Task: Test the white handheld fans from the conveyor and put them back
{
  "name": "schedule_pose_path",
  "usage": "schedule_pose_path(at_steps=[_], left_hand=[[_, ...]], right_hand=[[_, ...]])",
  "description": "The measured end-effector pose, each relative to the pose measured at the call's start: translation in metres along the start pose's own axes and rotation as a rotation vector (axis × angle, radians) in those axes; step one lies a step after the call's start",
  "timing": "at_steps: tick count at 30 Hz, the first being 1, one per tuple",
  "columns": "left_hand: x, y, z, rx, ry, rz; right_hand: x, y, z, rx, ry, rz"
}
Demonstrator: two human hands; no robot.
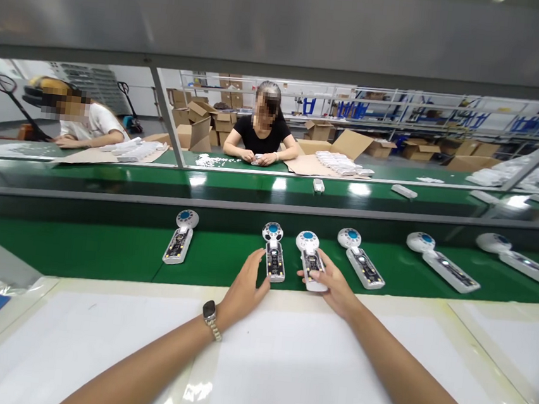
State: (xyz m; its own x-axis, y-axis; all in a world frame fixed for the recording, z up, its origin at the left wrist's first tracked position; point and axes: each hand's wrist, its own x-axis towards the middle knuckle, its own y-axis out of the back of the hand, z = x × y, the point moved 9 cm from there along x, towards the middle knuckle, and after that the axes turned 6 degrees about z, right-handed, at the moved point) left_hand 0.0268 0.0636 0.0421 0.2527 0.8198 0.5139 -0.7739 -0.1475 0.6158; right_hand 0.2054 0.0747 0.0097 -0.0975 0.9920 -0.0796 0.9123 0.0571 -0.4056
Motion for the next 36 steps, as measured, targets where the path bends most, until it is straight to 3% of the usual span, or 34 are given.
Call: schedule_pose_path(at_steps=[3, 6, 11, 14, 17, 20, 23, 26, 28, 31, 33, 36], left_hand=[[0.001, -0.001, -0.005, 0.005, 0.035, 0.001], [0.002, 0.001, -0.008, -0.006, 0.073, 0.030], [0.003, 0.007, -0.018, 0.011, 0.158, 0.097], [0.005, 0.009, -0.032, 0.041, 0.239, 0.116], [0.006, 0.014, -0.049, 0.051, 0.336, 0.160], [0.006, 0.017, -0.058, 0.050, 0.394, 0.195], [0.006, 0.019, -0.060, 0.052, 0.422, 0.202], [0.007, 0.022, -0.059, -0.011, 0.445, 0.223], [0.005, 0.024, -0.067, -0.155, 0.537, 0.269], [-0.001, 0.020, -0.087, -0.527, 0.783, 0.343], [-0.001, 0.015, -0.092, -0.712, 0.875, 0.348], [0.005, 0.015, -0.088, -0.856, 0.871, 0.341]], right_hand=[[-0.004, -0.011, 0.003, -0.044, -0.010, -0.133], [0.000, -0.009, 0.006, -0.120, 0.065, -0.109], [0.012, 0.015, 0.008, -0.464, 0.155, 0.178], [0.006, 0.031, -0.021, -0.629, 0.348, 0.381], [-0.012, 0.064, -0.060, -0.721, 0.563, 0.717], [-0.013, 0.095, -0.072, -0.924, 0.501, 0.884], [0.002, 0.103, -0.057, -1.080, 0.305, 0.777], [0.011, 0.086, -0.037, -1.234, 0.174, 0.596], [0.013, 0.072, -0.028, -1.290, 0.136, 0.522], [0.010, 0.060, -0.026, -1.094, 0.176, 0.518], [0.006, 0.058, -0.022, -0.758, 0.164, 0.523], [0.004, 0.047, -0.004, -0.170, 0.056, 0.427]])
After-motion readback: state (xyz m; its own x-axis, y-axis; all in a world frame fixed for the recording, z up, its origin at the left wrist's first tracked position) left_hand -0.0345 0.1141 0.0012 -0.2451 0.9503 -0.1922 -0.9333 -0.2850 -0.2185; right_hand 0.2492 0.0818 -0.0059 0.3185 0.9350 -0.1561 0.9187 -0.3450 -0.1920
